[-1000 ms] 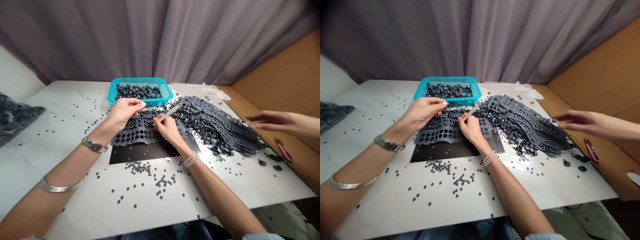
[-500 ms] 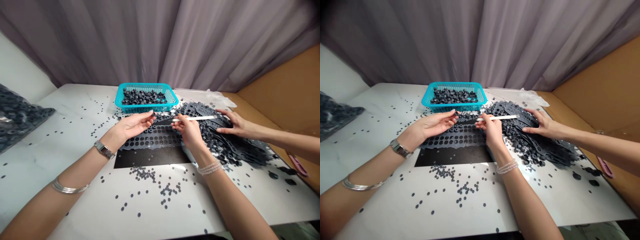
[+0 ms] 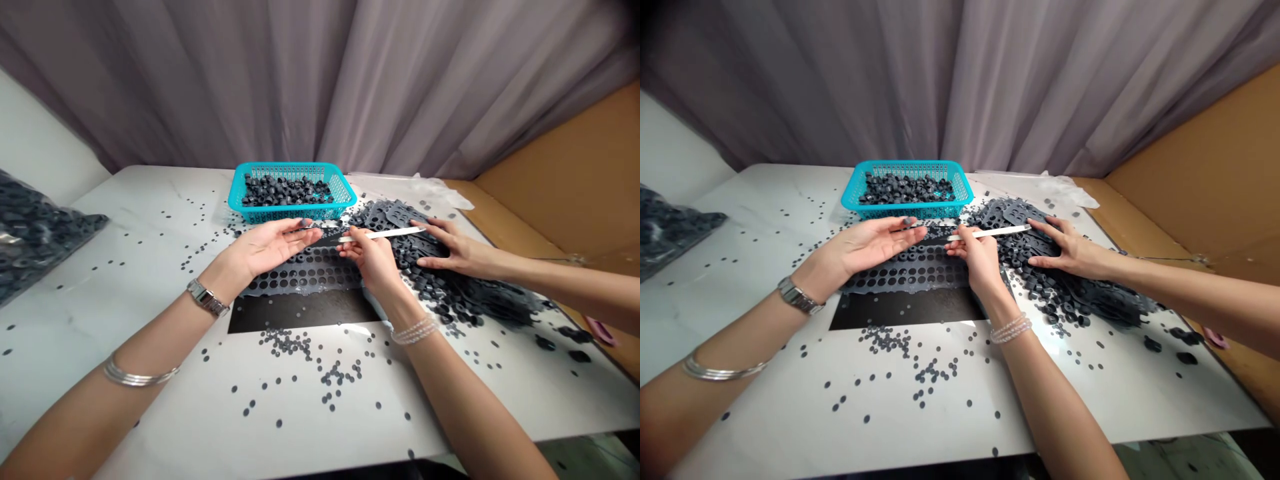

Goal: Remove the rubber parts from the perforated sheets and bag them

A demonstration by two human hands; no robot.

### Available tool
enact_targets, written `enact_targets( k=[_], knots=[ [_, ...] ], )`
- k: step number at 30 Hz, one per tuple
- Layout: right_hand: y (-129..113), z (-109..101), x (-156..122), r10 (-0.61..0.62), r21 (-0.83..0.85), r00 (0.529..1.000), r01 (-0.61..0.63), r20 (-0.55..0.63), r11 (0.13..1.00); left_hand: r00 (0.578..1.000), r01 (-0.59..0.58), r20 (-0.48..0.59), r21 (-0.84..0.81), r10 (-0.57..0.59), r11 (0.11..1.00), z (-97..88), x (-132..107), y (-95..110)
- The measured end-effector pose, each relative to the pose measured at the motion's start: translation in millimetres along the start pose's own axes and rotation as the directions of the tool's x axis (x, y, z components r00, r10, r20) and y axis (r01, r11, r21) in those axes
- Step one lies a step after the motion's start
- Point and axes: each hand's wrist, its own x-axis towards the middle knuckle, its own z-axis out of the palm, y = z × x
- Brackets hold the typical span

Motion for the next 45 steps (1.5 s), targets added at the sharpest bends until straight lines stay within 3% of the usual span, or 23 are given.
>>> enact_targets(
  k=[4,7,10,12,14,15,17,18,20,23,26,29,34,39,40,41,43,44,45],
  knots=[
    [9,5,0,-0.052,-0.183,0.997,0.06,0.048,0.981,0.997,-0.013,-0.077,-0.14,0.002,0.99,-8.5,6,6],
    [15,9,3,-0.112,-0.337,0.987,0.144,0.113,0.93,0.992,-0.049,-0.123,-0.117,0.035,0.992,-16.7,12,9],
    [18,13,5,-0.148,-0.457,0.978,0.199,0.145,0.867,0.984,-0.131,-0.104,0.107,0.142,0.986,-21.8,18,8],
    [20,15,6,-0.17,-0.531,0.971,0.234,0.168,0.814,0.968,-0.205,-0.078,0.306,0.24,0.93,-22.6,19,7],
    [21,17,6,-0.201,-0.597,0.958,0.285,0.206,0.75,0.937,-0.278,-0.015,0.573,0.349,0.771,-21.9,19,4],
    [21,17,6,-0.214,-0.62,0.951,0.309,0.224,0.722,0.921,-0.294,0.037,0.719,0.387,0.63,-21.3,19,2],
    [23,17,6,-0.231,-0.64,0.941,0.337,0.247,0.69,0.889,-0.289,0.177,0.932,0.422,0.219,-20.4,19,-2],
    [24,17,6,-0.232,-0.643,0.94,0.34,0.25,0.686,0.875,-0.279,0.25,0.96,0.414,0.011,-20.2,20,-5],
    [25,17,7,-0.234,-0.657,0.939,0.343,0.251,0.671,0.85,-0.274,0.355,0.929,0.389,-0.248,-20.6,23,-11],
    [27,18,8,-0.243,-0.68,0.934,0.358,0.263,0.639,0.822,-0.295,0.456,0.854,0.342,-0.429,-21.3,28,-19],
    [25,20,7,-0.252,-0.686,0.926,0.378,0.283,0.621,0.802,-0.327,0.514,0.803,0.303,-0.498,-19.4,30,-24],
    [23,21,6,-0.264,-0.707,0.92,0.392,0.29,0.589,0.788,-0.366,0.536,0.804,0.305,-0.468,-15.1,27,-25],
    [21,23,4,-0.272,-0.736,0.915,0.401,0.297,0.545,0.765,-0.452,0.535,0.843,0.358,-0.293,-11.1,26,-29],
    [21,24,5,-0.274,-0.752,0.916,0.399,0.294,0.525,0.778,-0.465,0.503,0.864,0.377,-0.192,-13.9,27,-25],
    [22,23,6,-0.274,-0.749,0.917,0.395,0.29,0.531,0.776,-0.458,0.469,0.879,0.421,-0.133,-15.5,26,-21],
    [23,23,6,-0.273,-0.743,0.919,0.39,0.283,0.544,0.776,-0.454,0.405,0.891,0.484,-0.018,-17.4,25,-17],
    [26,22,8,-0.267,-0.721,0.927,0.373,0.263,0.584,0.802,-0.449,0.179,0.809,0.57,0.379,-22.1,21,-7],
    [27,21,9,-0.261,-0.703,0.932,0.361,0.251,0.613,0.843,-0.427,0.057,0.675,0.534,0.602,-24.5,18,-3],
    [29,20,9,-0.255,-0.682,0.937,0.348,0.238,0.643,0.892,-0.378,-0.021,0.513,0.451,0.771,-26.8,16,0]
  ],
)
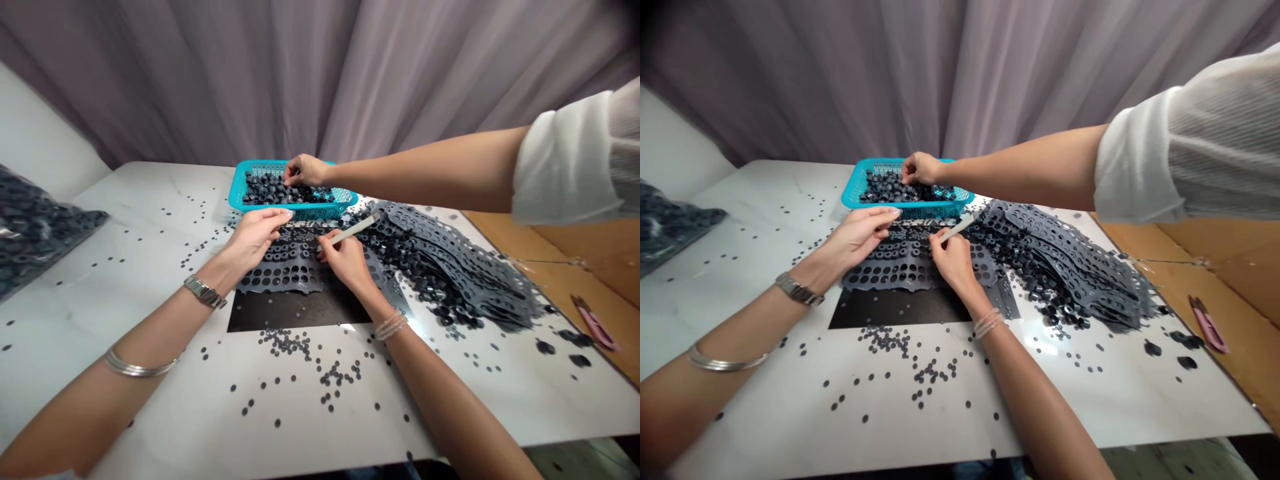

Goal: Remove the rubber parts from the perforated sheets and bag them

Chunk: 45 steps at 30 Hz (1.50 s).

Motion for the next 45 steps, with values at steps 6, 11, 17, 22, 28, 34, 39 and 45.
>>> enact_targets(
  k=[6,11,17,22,28,34,39,45],
  knots=[
    [7,-5,-4,0.056,0.161,0.997,-0.046,-0.059,0.986,0.939,0.336,0.18,-0.301,-0.293,0.893,-2.7,-5,0],
    [13,-12,-5,0.094,0.229,0.992,-0.074,-0.079,0.971,0.92,0.387,0.213,-0.363,-0.329,0.848,3.9,-7,1],
    [13,-13,-4,0.097,0.261,0.991,-0.071,-0.09,0.963,0.901,0.429,0.26,-0.419,-0.347,0.8,7.5,-10,4],
    [11,-12,-5,0.097,0.269,0.992,-0.073,-0.075,0.96,0.887,0.459,0.273,-0.434,-0.372,0.775,8.9,-14,8],
    [1,-9,-9,0.056,0.254,0.998,-0.06,0.023,0.965,0.949,0.282,0.209,-0.227,-0.236,0.932,2.9,-11,4],
    [-8,-7,-13,0.009,0.111,0.997,-0.018,0.081,0.994,0.972,-0.185,0.22,0.499,0.083,0.847,8.3,-16,-4],
    [-9,-5,-14,-0.022,0.023,0.996,0.02,0.087,1.0,0.875,-0.483,0.426,0.753,0.229,0.446,8.5,-17,-12],
    [-17,-5,-14,-0.042,-0.068,0.995,0.048,0.089,0.997,0.852,-0.523,0.488,0.813,0.189,0.256,10.3,-16,-19]
  ],
)
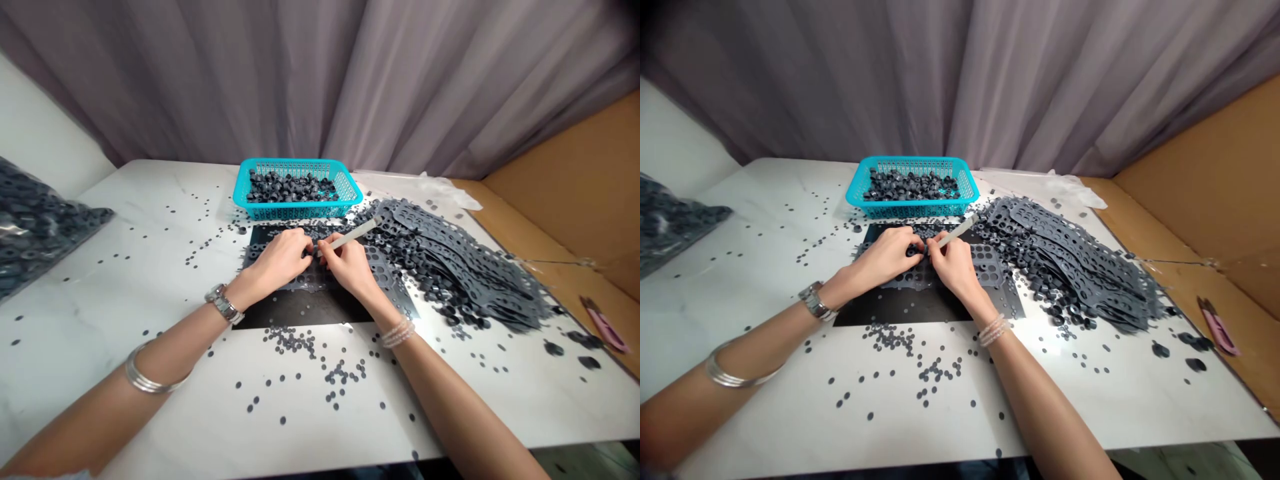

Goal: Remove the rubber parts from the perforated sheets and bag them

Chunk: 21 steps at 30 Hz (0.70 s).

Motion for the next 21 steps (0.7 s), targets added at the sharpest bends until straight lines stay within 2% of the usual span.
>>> enact_targets(
  k=[5,8,10,11,12,14,15,16,17,18,21],
  knots=[
    [-4,0,0,-0.007,-0.045,1.0,0.007,-0.006,0.999,1.0,0.009,0.025,-0.007,-0.009,1.0,5.7,0,2],
    [-4,0,1,-0.006,-0.069,1.0,0.006,-0.004,0.998,1.0,0.008,0.02,-0.024,-0.007,1.0,2.3,1,2],
    [-2,0,2,-0.003,-0.064,1.0,0.003,-0.004,0.998,0.997,0.071,-0.003,-0.121,-0.072,0.99,-2.6,2,1],
    [-1,0,2,0.002,-0.057,1.0,-0.002,-0.004,0.998,0.988,0.145,-0.025,-0.236,-0.155,0.961,-4.9,3,-1],
    [0,0,3,0.01,-0.046,1.0,-0.01,-0.004,0.999,0.962,0.235,-0.035,-0.394,-0.27,0.889,-6.7,3,-3],
    [2,0,4,0.024,-0.023,1.0,-0.024,0.002,0.999,0.873,0.363,0.016,-0.687,-0.487,0.629,-7.9,3,-8],
    [3,1,4,0.029,-0.011,1.0,-0.029,0.005,1.0,0.838,0.384,0.054,-0.766,-0.543,0.516,-7.4,3,-10],
    [4,1,4,0.035,0.001,0.999,-0.035,0.008,0.999,0.818,0.39,0.083,-0.808,-0.57,0.442,-6.7,2,-12],
    [4,1,4,0.041,0.016,0.999,-0.041,0.011,0.999,0.814,0.394,0.1,-0.818,-0.573,0.418,-5.9,2,-12],
    [5,2,4,0.047,0.035,0.999,-0.047,0.013,0.998,0.819,0.402,0.101,-0.805,-0.565,0.437,-5.5,1,-12],
    [5,1,2,0.071,0.15,0.997,-0.072,0.01,0.986,0.857,0.422,0.085,-0.682,-0.509,0.597,-7.9,0,-6]
  ],
)
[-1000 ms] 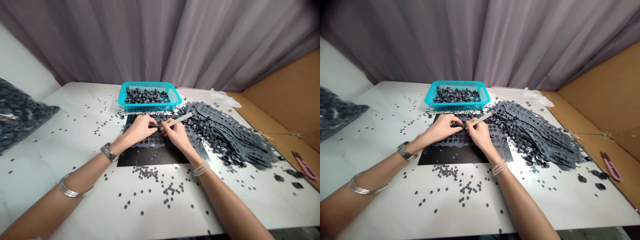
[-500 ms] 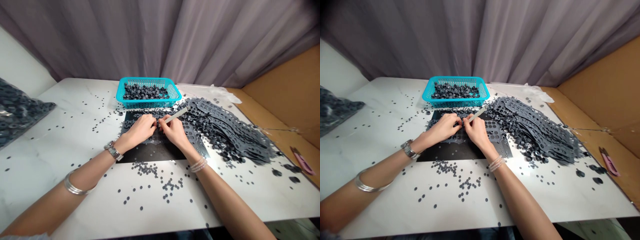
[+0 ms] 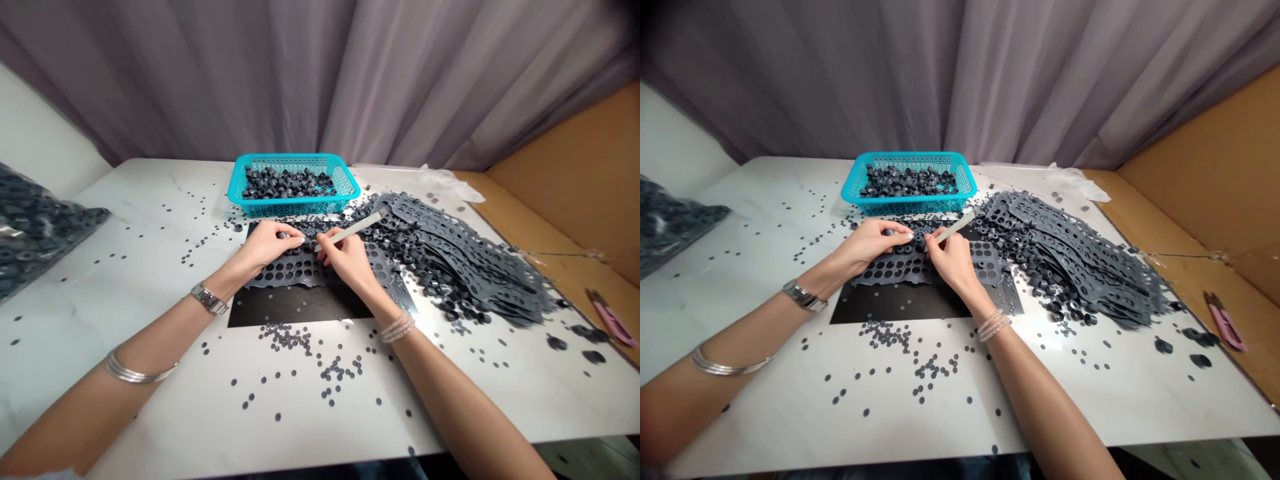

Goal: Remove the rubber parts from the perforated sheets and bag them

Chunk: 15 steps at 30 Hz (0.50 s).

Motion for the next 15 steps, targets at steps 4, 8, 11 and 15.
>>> enact_targets(
  k=[4,8,11,15],
  knots=[
    [2,-6,1,0.039,0.233,0.996,-0.019,-0.078,0.972,0.999,0.009,0.05,0.005,-0.009,1.0,-0.7,-4,12],
    [7,-11,6,0.04,0.315,0.986,0.013,-0.16,0.949,0.991,0.127,0.07,-0.227,-0.114,0.966,-2.1,-1,17],
    [9,-8,9,0.038,0.274,0.989,0.002,-0.141,0.962,0.999,0.0,0.036,0.018,-0.001,1.0,0.2,4,17],
    [9,0,12,0.023,0.094,0.995,-0.015,-0.092,0.995,0.959,-0.277,0.099,0.53,0.266,0.802,5.9,8,17]
  ],
)
